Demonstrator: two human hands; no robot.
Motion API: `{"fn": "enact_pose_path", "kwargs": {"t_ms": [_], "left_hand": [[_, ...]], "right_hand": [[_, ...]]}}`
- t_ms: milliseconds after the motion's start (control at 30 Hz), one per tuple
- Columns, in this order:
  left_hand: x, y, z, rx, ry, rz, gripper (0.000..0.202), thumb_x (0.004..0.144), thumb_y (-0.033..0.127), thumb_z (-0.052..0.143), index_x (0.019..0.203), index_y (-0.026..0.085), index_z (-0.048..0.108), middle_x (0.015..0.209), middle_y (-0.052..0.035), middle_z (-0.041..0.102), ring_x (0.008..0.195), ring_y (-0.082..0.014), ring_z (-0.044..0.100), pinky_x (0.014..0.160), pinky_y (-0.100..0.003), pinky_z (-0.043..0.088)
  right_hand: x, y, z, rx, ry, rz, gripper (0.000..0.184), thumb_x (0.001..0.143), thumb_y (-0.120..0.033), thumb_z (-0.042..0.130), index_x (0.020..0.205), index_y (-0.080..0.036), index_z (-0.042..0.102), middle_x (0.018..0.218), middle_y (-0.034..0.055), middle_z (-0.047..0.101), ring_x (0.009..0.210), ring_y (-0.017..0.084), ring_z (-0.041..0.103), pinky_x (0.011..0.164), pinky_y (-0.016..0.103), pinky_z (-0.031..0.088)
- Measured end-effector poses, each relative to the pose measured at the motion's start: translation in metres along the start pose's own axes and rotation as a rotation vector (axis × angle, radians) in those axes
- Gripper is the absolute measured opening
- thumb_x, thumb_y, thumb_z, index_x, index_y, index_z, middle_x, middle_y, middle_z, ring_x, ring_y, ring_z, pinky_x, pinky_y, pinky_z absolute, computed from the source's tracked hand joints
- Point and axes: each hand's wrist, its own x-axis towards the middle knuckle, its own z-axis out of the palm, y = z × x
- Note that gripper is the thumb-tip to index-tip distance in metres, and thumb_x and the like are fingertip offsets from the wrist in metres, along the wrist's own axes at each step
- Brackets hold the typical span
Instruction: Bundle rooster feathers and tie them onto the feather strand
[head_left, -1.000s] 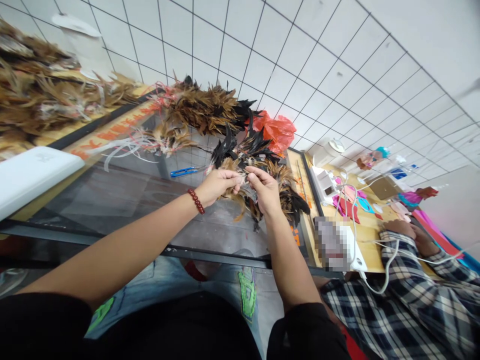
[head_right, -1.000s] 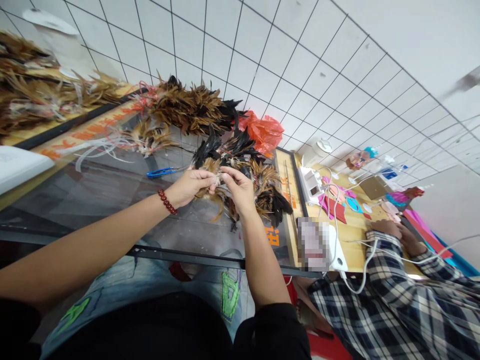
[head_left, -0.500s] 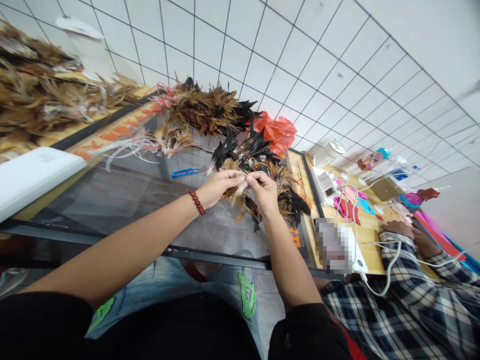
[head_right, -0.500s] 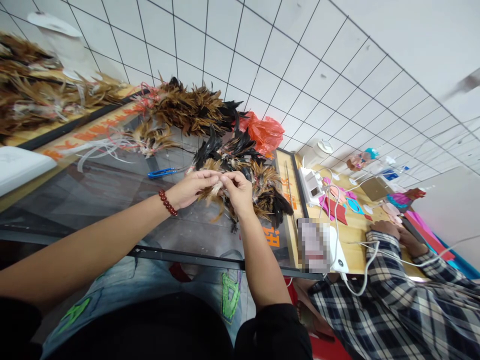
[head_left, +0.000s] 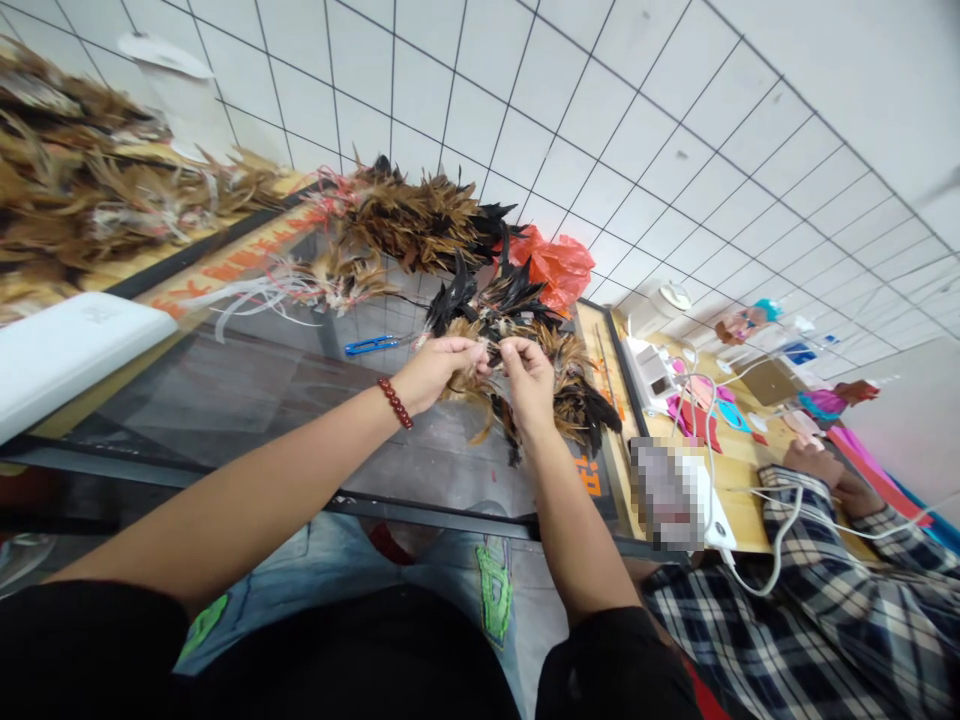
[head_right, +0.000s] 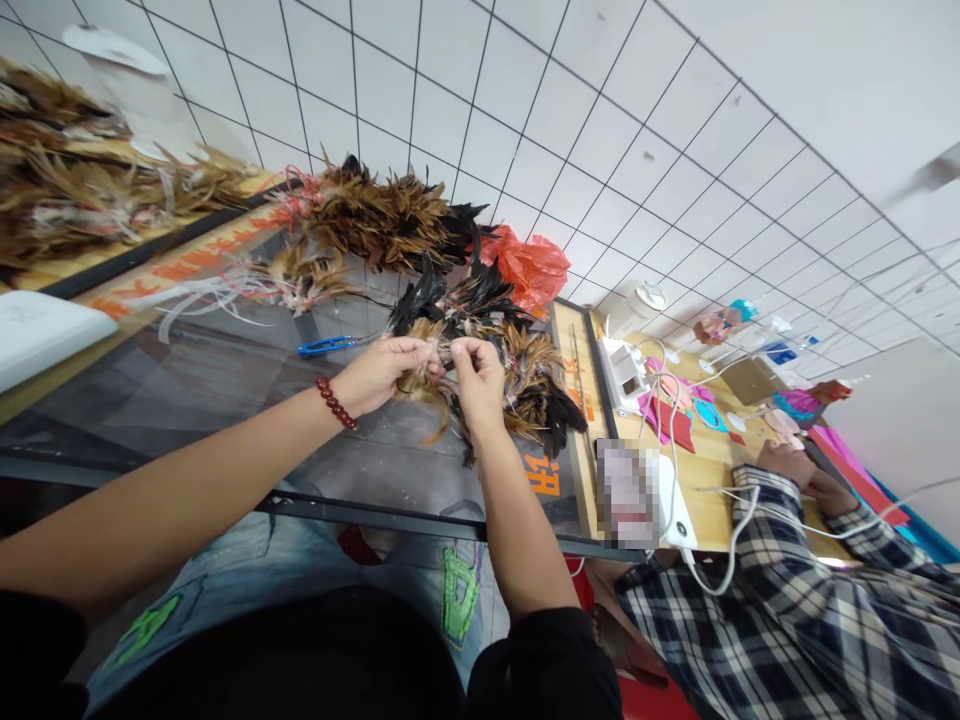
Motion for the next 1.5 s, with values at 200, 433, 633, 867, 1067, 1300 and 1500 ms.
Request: {"fn": "enact_pose_path", "kwargs": {"t_ms": [200, 433, 633, 867, 1067, 1300, 1500], "left_hand": [[0.005, 0.016, -0.010, -0.081, 0.227, 0.171, 0.024, 0.069, 0.036, 0.077, 0.073, 0.013, 0.070, 0.073, -0.0052, 0.069, 0.066, -0.0136, 0.063, 0.064, -0.025, 0.050], [0.015, 0.015, -0.019, -0.029, 0.512, 0.384, 0.018, 0.074, 0.032, 0.070, 0.070, 0.015, 0.065, 0.055, 0.0022, 0.057, 0.057, -0.0097, 0.056, 0.063, -0.022, 0.046], [0.011, -0.002, -0.016, 0.313, 0.554, 0.460, 0.019, 0.079, 0.032, 0.060, 0.069, 0.017, 0.067, 0.059, 0.0008, 0.060, 0.061, -0.0116, 0.055, 0.066, -0.023, 0.044], [0.007, -0.005, -0.015, 0.435, 0.474, 0.440, 0.019, 0.080, 0.028, 0.058, 0.067, 0.018, 0.067, 0.059, 0.0002, 0.060, 0.061, -0.0124, 0.054, 0.066, -0.023, 0.043], [0.016, -0.012, -0.023, 0.328, 0.521, 0.450, 0.020, 0.080, 0.033, 0.059, 0.074, 0.017, 0.069, 0.057, 0.0012, 0.059, 0.058, -0.0112, 0.053, 0.065, -0.023, 0.044], [0.019, -0.014, -0.025, 0.258, 0.529, 0.408, 0.020, 0.076, 0.036, 0.063, 0.073, 0.017, 0.069, 0.056, 0.0011, 0.059, 0.055, -0.0109, 0.052, 0.059, -0.022, 0.042], [0.023, -0.020, -0.031, 0.256, 0.541, 0.395, 0.022, 0.075, 0.037, 0.063, 0.074, 0.017, 0.069, 0.056, 0.0010, 0.059, 0.054, -0.0108, 0.051, 0.057, -0.022, 0.039]], "right_hand": [[0.003, -0.004, -0.020, -0.362, -0.143, -0.131, 0.023, 0.072, -0.037, 0.075, 0.085, -0.020, 0.068, 0.089, 0.0036, 0.064, 0.084, 0.017, 0.058, 0.082, 0.032, 0.047], [-0.005, 0.001, -0.017, -0.485, -0.626, -0.160, 0.008, 0.079, -0.029, 0.069, 0.079, -0.022, 0.073, 0.084, 0.0018, 0.070, 0.082, 0.016, 0.062, 0.082, 0.030, 0.046], [0.018, 0.007, -0.015, -0.807, -0.132, -0.121, 0.024, 0.088, -0.022, 0.053, 0.102, -0.023, 0.072, 0.096, 0.0065, 0.069, 0.089, 0.020, 0.059, 0.084, 0.033, 0.044], [0.027, 0.020, -0.021, -1.015, -0.068, -0.069, 0.020, 0.083, -0.020, 0.057, 0.094, -0.025, 0.072, 0.102, 0.0082, 0.065, 0.100, 0.024, 0.054, 0.086, 0.038, 0.039], [0.034, 0.030, -0.047, 0.008, 0.223, 0.186, 0.025, 0.072, -0.040, 0.065, 0.083, -0.018, 0.062, 0.069, -0.0018, 0.062, 0.059, 0.011, 0.049, 0.058, 0.024, 0.038], [0.030, 0.013, -0.048, 0.370, 0.121, 0.362, 0.033, 0.059, -0.042, 0.078, 0.074, -0.018, 0.061, 0.063, -0.0020, 0.067, 0.053, 0.009, 0.052, 0.049, 0.020, 0.038], [0.027, 0.009, -0.046, 0.435, 0.005, 0.448, 0.025, 0.063, -0.034, 0.077, 0.078, -0.016, 0.068, 0.073, 0.0017, 0.072, 0.055, 0.009, 0.056, 0.047, 0.019, 0.040]]}}
